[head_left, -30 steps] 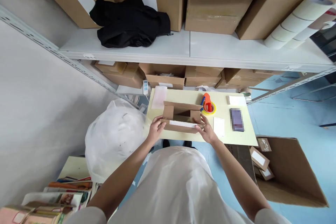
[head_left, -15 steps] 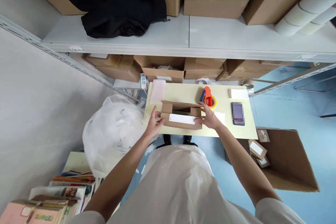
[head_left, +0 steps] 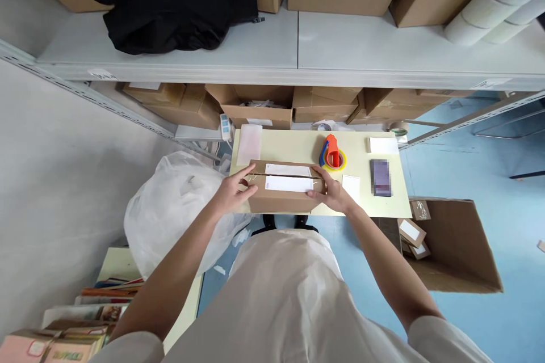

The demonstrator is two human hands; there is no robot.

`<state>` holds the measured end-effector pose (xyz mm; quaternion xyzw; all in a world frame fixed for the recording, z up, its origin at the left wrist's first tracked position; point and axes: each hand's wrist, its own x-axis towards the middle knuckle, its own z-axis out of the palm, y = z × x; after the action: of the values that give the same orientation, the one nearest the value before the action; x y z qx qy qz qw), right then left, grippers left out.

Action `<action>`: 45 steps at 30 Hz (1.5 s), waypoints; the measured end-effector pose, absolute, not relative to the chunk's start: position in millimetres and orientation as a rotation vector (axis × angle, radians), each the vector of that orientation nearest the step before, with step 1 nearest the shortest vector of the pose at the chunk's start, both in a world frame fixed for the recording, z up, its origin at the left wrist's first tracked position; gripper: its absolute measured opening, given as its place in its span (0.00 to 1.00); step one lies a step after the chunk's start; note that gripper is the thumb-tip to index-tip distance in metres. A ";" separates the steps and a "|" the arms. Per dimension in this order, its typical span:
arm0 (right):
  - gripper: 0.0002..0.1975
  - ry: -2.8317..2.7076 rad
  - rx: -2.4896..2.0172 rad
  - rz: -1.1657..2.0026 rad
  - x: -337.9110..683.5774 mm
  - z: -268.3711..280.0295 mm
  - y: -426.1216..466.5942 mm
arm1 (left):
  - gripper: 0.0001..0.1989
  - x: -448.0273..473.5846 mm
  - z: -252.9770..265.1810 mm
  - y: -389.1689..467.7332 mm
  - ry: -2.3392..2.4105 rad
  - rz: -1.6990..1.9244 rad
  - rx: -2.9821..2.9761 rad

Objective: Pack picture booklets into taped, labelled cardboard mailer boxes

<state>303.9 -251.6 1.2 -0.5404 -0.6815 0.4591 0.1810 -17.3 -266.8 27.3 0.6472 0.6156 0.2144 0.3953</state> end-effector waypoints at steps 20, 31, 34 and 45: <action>0.39 -2.035 -1.609 0.913 304.0 -28.1 -239.7 | 0.30 -4.4 -30.6 -257.9 1.510 0.754 1.618; 0.36 -1.945 -1.717 0.873 308.4 -38.1 -275.2 | 0.28 21.7 -26.0 -268.4 1.553 0.539 2.061; 0.36 -1.918 -1.739 0.834 305.2 -32.2 -274.0 | 0.33 28.3 -20.7 -264.2 1.607 0.533 2.141; 0.33 -1.921 -1.684 0.954 313.7 -43.4 -269.0 | 0.32 53.5 -38.9 -297.9 1.676 0.559 1.941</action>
<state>313.7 -269.0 -43.4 -0.6043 -0.6894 0.3424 0.2059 53.5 -297.9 -38.9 0.7149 0.6173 0.2061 0.2557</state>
